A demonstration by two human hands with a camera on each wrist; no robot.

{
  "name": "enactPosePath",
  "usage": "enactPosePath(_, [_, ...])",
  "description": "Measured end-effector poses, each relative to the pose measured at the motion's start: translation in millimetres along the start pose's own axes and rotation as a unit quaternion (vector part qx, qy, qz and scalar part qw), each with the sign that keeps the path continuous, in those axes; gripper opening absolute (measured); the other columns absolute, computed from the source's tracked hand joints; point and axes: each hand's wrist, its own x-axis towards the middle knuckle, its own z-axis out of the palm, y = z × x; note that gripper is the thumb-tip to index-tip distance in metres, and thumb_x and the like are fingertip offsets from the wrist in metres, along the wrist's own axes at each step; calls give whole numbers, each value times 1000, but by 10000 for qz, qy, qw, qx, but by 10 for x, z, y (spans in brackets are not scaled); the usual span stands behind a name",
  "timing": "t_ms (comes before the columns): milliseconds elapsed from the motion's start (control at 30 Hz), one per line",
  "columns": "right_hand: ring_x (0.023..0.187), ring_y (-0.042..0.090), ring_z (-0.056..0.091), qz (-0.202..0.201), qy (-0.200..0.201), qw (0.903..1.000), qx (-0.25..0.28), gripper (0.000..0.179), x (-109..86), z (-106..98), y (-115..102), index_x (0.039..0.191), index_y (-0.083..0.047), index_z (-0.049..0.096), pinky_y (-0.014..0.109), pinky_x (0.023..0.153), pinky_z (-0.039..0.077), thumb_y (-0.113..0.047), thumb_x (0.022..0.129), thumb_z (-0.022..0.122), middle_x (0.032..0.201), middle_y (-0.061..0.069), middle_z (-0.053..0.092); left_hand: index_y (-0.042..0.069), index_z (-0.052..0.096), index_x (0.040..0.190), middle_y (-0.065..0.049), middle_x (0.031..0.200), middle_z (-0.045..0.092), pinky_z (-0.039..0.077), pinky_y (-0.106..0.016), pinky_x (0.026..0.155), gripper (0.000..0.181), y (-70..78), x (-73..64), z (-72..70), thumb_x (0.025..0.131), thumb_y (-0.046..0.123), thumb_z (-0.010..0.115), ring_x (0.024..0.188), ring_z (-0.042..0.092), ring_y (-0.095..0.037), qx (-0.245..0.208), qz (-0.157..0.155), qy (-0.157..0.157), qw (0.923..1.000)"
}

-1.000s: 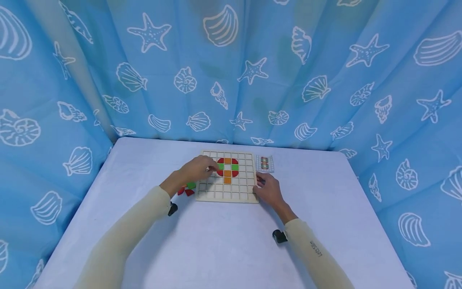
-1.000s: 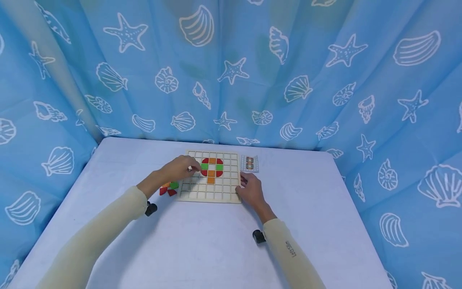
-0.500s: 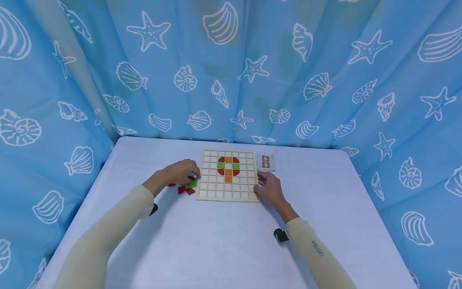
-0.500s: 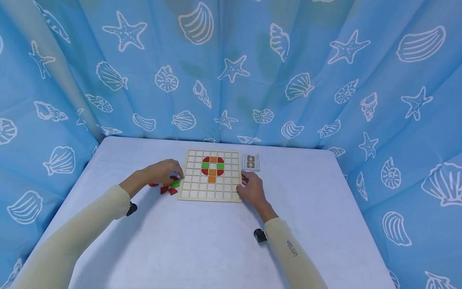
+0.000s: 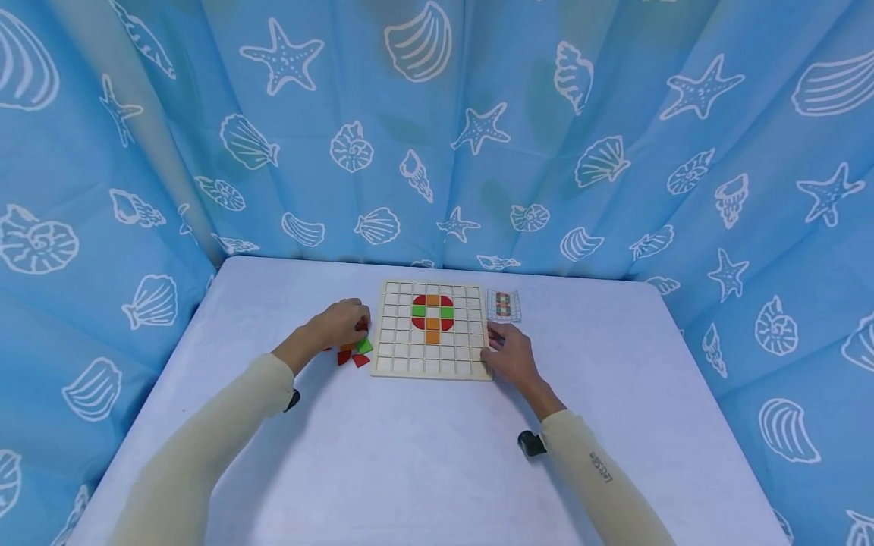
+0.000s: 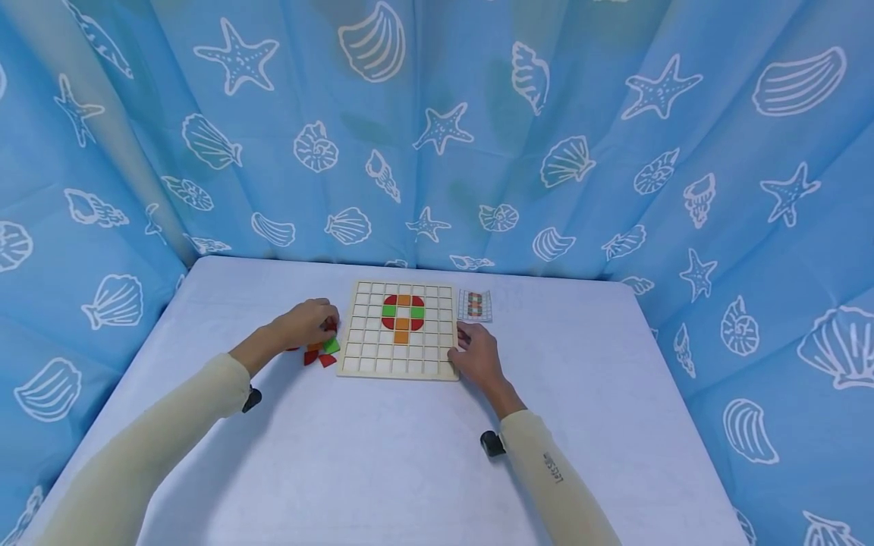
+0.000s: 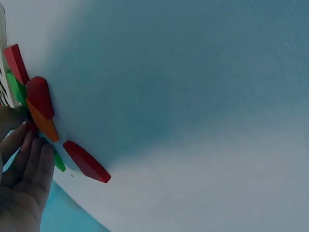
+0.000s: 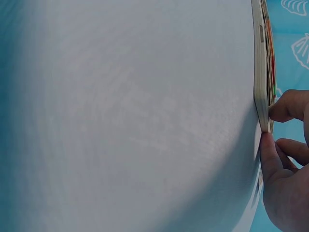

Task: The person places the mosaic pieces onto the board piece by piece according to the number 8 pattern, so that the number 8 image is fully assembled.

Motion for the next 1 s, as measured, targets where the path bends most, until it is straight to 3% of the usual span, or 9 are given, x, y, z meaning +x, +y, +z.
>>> enactPosePath(133, [113,21,59,6,9,10000,39,60,-9,2,-10,139,-2,50,29,93,49,-7,83,70,118,10,57,9,64,120,-4,102,57,54,-31,82,42,-22,3,38,82,20,79,95,54,-20,-184,-63,130,9997])
enactPosePath(433, [114,21,58,-84,1,10000,29,59,-24,-12,-21,139,-1,50,30,93,49,-7,84,69,120,11,57,6,64,121,-5,108,61,51,-34,85,37,-97,6,218,85,12,73,95,53,-21,-736,375,771,9936])
enactPosePath(667, [114,23,59,-32,3,10000,13,60,-28,-26,-41,139,0,49,32,93,50,-7,83,70,120,12,57,4,64,123,-8,107,62,51,-33,83,41,-86,-12,250,84,13,73,95,53,-22,-1030,262,1104,9882])
enactPosePath(833, [114,22,58,4,-80,9999,82,60,-40,-12,-40,139,-1,50,31,93,50,-6,84,70,120,12,56,3,63,125,-8,110,62,51,-35,86,42,-1,-40,247,85,14,72,96,54,-21,-1226,414,1271,9834])
enactPosePath(1000, [114,22,58,-28,-21,10000,58,59,-35,-16,-47,139,-1,50,31,93,50,-5,84,70,119,11,56,3,64,124,-8,112,63,50,-36,88,40,195,-15,259,86,14,72,97,54,-21,-1248,752,1470,9783])
